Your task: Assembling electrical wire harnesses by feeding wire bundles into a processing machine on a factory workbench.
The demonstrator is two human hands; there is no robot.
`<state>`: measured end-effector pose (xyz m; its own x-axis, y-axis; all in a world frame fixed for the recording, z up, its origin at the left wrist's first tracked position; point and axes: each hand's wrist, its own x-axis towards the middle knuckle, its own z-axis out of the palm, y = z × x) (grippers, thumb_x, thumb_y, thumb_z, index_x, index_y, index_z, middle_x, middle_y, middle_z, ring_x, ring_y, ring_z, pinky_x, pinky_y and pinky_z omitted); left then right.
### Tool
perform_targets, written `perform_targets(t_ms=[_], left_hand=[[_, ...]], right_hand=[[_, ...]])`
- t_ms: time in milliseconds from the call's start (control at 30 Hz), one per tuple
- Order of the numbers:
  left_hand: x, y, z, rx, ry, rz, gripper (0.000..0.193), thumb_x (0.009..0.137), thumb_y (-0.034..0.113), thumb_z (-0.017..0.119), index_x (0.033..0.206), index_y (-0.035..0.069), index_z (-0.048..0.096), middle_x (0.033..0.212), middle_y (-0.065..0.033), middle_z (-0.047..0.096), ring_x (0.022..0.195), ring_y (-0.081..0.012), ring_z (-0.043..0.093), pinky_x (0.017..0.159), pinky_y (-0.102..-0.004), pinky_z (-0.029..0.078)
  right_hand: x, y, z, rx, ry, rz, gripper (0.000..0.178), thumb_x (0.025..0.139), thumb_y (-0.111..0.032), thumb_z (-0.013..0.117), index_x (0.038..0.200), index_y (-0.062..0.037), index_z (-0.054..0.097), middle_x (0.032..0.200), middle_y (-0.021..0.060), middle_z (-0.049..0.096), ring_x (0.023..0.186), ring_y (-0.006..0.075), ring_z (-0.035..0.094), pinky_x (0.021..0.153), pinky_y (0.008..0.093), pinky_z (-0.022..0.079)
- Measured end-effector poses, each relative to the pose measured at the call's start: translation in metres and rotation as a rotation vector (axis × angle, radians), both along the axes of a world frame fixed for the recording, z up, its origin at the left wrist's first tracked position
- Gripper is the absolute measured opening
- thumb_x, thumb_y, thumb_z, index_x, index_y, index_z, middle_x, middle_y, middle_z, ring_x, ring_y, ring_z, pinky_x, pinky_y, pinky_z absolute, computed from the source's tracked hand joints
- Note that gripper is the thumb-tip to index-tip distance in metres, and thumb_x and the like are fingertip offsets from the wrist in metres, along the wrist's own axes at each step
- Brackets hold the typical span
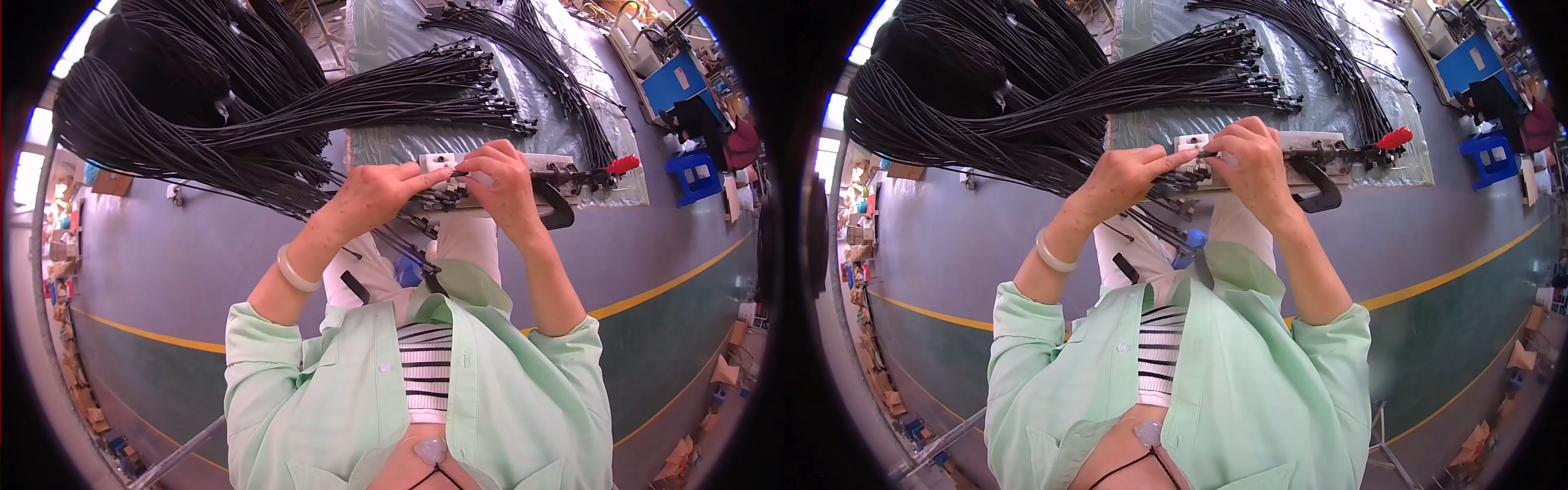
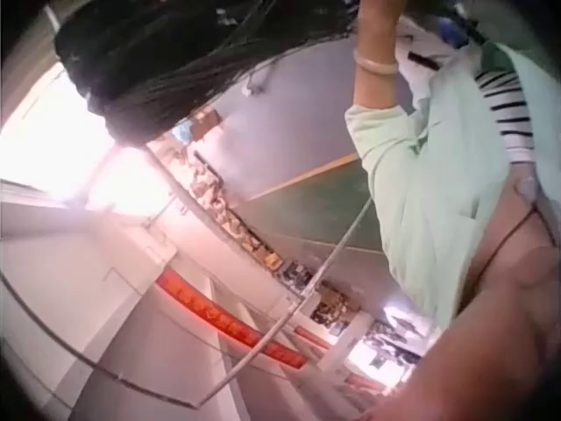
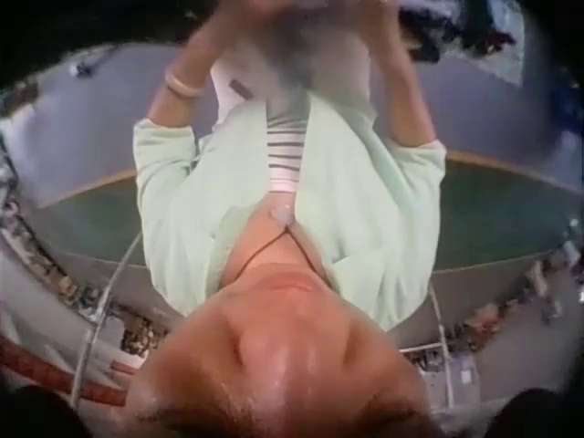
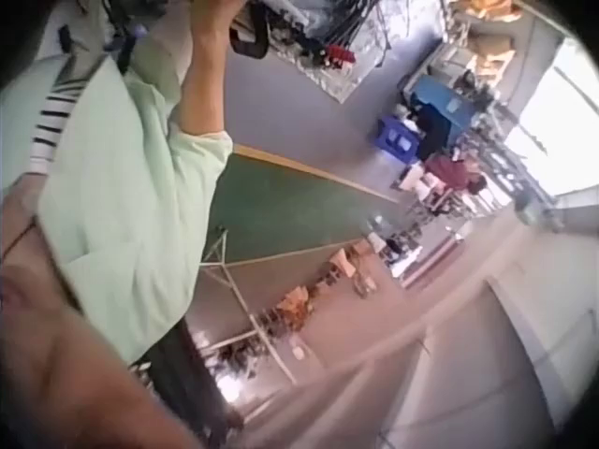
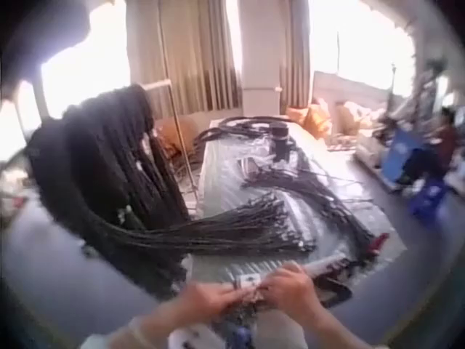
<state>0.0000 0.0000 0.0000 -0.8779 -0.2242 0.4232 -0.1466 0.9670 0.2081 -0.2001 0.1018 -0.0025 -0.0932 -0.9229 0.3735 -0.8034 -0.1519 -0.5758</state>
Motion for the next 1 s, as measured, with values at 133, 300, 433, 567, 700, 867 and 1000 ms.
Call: perform_targets(t_ms=[133, 300, 433, 567, 700, 867, 1000], left_hand=[[0.000, -0.007, 0.002, 0.020, -0.115, -0.062, 0.058, 0.075, 0.000, 0.054, 0.127, 0.024, 0.052, 0.080, -0.0040, 0.052, 0.060, -0.0220, 0.057, 0.054, -0.0308, 0.051], [-0.013, -0.017, 0.005, -0.008, -0.208, -0.159, 0.053, 0.078, 0.002, 0.052, 0.126, 0.025, 0.051, 0.092, -0.0043, 0.059, 0.066, -0.0240, 0.062, 0.056, -0.0325, 0.053], [-0.012, -0.021, 0.012, 0.099, -0.386, -0.133, 0.059, 0.075, -0.004, 0.053, 0.127, 0.025, 0.049, 0.088, -0.0078, 0.062, 0.068, -0.0273, 0.062, 0.058, -0.0359, 0.052], [-0.013, -0.021, 0.003, 0.205, -0.308, -0.146, 0.067, 0.070, -0.008, 0.055, 0.128, 0.026, 0.048, 0.080, -0.0106, 0.063, 0.071, -0.0293, 0.062, 0.060, -0.0379, 0.051], [-0.012, -0.016, 0.004, 0.192, -0.337, -0.115, 0.066, 0.071, -0.007, 0.055, 0.128, 0.025, 0.048, 0.081, -0.0111, 0.064, 0.071, -0.0300, 0.063, 0.061, -0.0383, 0.051], [-0.004, -0.020, -0.009, 0.211, -0.244, -0.120, 0.056, 0.073, -0.009, 0.056, 0.124, 0.012, 0.052, 0.088, -0.0145, 0.065, 0.069, -0.0294, 0.060, 0.062, -0.0354, 0.050], [0.002, -0.014, 0.007, 0.686, -0.069, -0.106, 0.030, 0.088, 0.006, 0.054, 0.117, 0.005, 0.057, 0.093, -0.0153, 0.065, 0.073, -0.0315, 0.060, 0.069, -0.0328, 0.047]], right_hand=[[-0.008, 0.009, 0.001, -0.278, -0.042, -0.110, 0.016, 0.066, 0.001, 0.070, 0.081, -0.0053, 0.067, 0.091, 0.0068, 0.064, 0.093, 0.0240, 0.055, 0.084, 0.0358, 0.043], [-0.053, 0.039, 0.013, -0.594, 0.109, -0.443, 0.014, 0.071, 0.001, 0.069, 0.084, -0.0054, 0.067, 0.099, 0.0063, 0.063, 0.101, 0.0234, 0.054, 0.087, 0.0354, 0.041], [-0.091, 0.054, 0.020, -0.755, 0.053, -0.782, 0.017, 0.085, -0.006, 0.062, 0.101, -0.0012, 0.062, 0.109, 0.0082, 0.060, 0.101, 0.0214, 0.056, 0.088, 0.0323, 0.042], [-0.132, 0.051, 0.005, -0.693, -0.976, -0.557, 0.026, 0.091, -0.017, 0.056, 0.110, 0.0005, 0.057, 0.108, 0.0094, 0.062, 0.091, 0.0178, 0.059, 0.082, 0.0285, 0.045], [-0.115, 0.040, -0.013, -0.200, -0.220, -0.483, 0.022, 0.094, -0.017, 0.051, 0.077, -0.0030, 0.056, 0.068, -0.0002, 0.050, 0.063, 0.0083, 0.043, 0.057, 0.0216, 0.036], [-0.101, 0.034, -0.011, -0.282, -0.216, -0.427, 0.034, 0.095, -0.021, 0.049, 0.065, -0.0048, 0.048, 0.063, -0.0016, 0.039, 0.059, 0.0069, 0.036, 0.053, 0.0232, 0.030], [-0.151, 0.050, -0.010, -0.507, -0.888, -0.363, 0.031, 0.094, -0.025, 0.051, 0.070, -0.0065, 0.054, 0.067, 0.0032, 0.053, 0.061, 0.0106, 0.046, 0.056, 0.0248, 0.037]])
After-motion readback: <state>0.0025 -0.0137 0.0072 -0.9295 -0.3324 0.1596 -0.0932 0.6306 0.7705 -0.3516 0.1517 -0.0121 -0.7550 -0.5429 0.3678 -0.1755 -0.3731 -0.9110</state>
